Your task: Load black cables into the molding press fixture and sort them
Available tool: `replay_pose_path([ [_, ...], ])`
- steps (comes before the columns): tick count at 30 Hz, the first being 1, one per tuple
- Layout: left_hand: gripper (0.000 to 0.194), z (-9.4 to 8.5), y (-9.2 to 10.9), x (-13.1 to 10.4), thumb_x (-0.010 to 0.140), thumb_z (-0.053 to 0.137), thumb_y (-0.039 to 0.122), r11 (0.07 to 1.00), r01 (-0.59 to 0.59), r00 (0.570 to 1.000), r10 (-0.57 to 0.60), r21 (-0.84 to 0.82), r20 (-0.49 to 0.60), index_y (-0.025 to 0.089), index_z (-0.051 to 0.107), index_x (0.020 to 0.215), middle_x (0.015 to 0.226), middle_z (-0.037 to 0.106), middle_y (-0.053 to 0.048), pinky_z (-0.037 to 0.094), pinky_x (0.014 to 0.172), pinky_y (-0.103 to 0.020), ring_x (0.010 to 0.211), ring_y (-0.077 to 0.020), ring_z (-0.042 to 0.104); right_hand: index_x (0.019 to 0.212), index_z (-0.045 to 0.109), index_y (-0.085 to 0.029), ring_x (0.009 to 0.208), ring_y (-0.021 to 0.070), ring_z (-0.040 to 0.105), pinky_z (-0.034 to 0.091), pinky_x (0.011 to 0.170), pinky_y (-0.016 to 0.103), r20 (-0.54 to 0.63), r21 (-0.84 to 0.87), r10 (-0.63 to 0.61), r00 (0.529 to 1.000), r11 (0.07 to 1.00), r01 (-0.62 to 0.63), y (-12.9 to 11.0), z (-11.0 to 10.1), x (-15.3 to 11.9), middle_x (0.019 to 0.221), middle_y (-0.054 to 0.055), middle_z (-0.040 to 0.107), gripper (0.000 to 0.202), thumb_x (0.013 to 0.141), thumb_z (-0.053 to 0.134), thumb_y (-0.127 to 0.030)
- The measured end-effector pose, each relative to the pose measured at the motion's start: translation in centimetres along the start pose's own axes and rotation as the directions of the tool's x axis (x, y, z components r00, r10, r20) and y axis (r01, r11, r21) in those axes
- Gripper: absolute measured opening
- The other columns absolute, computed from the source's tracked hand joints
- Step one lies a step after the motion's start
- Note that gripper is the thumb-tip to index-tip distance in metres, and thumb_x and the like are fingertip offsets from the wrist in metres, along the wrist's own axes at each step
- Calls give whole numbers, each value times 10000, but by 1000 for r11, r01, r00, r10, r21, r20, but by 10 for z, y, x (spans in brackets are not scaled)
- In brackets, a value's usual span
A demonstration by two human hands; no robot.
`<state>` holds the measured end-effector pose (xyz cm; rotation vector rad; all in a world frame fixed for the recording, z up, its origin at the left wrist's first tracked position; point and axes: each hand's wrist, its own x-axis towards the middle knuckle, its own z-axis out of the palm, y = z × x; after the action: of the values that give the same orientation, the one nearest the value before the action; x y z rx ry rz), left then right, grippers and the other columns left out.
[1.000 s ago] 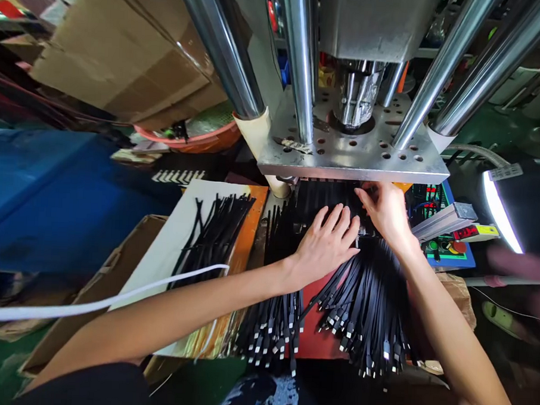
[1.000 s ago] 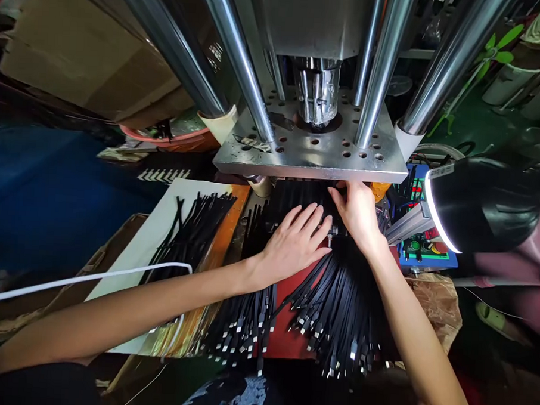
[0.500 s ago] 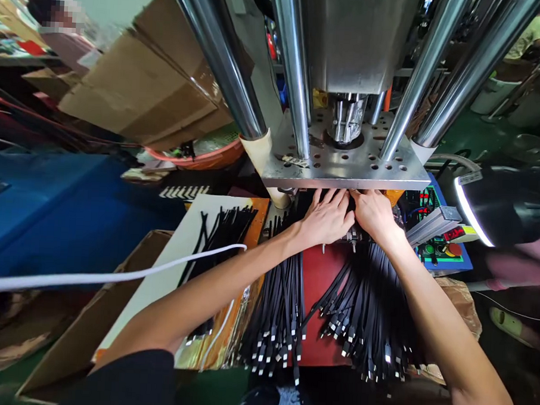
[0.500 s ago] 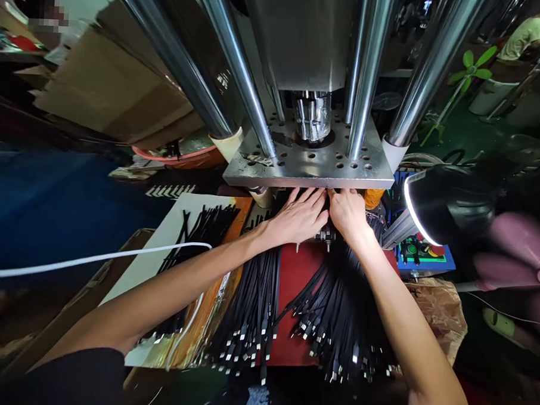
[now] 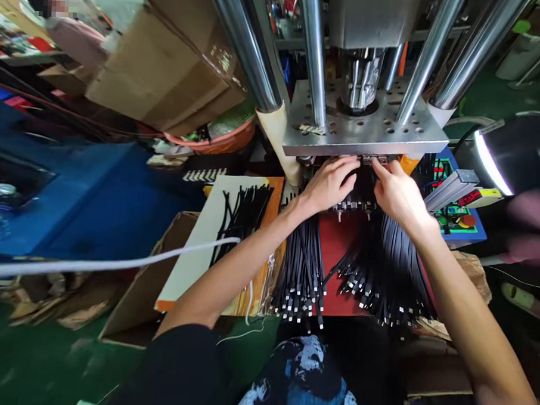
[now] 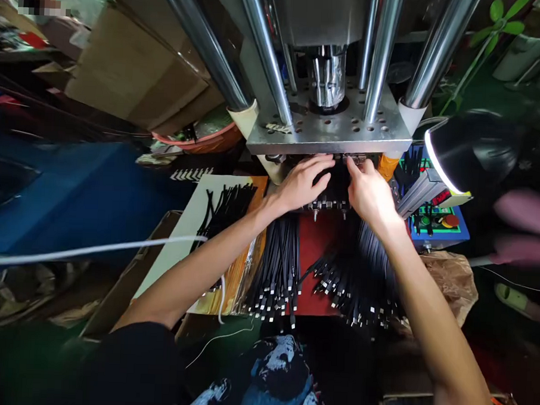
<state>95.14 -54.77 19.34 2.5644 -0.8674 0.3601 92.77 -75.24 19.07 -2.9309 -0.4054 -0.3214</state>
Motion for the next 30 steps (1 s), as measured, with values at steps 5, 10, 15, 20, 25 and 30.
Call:
replay_pose_path([
  [5,414,-7,35,-133,1026,602,495,896,443,893,-445,41,70,200,635,737,785,696,-87,545,761,-425,768,-267,688,979,690,-188,583,221,599,281,547,324,126,-79,302,945,953,-294,-26,8,-136,801,113,715,359,1063,549,-507],
  [10,359,15,19,-176,975,694,382,823,568,813,-561,-5,158,228,605,663,687,666,-27,474,637,-354,630,-203,629,882,688,-230,642,218,629,296,590,322,188,71,378,907,916,-396,-22,21,-168,791,62,739,248,1029,568,-389],
  [15,315,14,10,-176,996,666,393,764,646,754,-638,2,157,208,648,742,701,694,-28,423,633,-317,650,-187,632,889,758,-231,655,200,626,435,677,340,25,377,435,900,830,-412,-12,16,-177,808,36,746,340,1005,600,-509],
  [20,272,4,11,-179,958,682,366,664,731,678,-679,-156,283,202,644,746,710,687,-29,412,672,-314,690,-194,628,883,729,-227,554,148,530,411,553,293,127,598,433,892,685,-417,-18,0,-196,656,-22,610,357,991,652,-558],
  [25,312,-9,17,-179,944,643,460,504,738,673,-587,-449,449,199,618,775,658,636,16,422,558,-238,588,-132,597,950,698,-238,484,115,493,380,460,243,167,812,204,965,526,-252,-49,-19,-207,619,-58,555,153,1029,666,-365],
  [30,413,-11,61,-184,827,810,547,-125,604,690,-413,-787,595,187,607,825,604,619,35,374,466,-185,490,-85,527,862,598,-239,567,97,531,414,553,209,140,878,-66,988,469,-93,-96,-19,-203,693,-56,565,198,1060,586,-230],
])
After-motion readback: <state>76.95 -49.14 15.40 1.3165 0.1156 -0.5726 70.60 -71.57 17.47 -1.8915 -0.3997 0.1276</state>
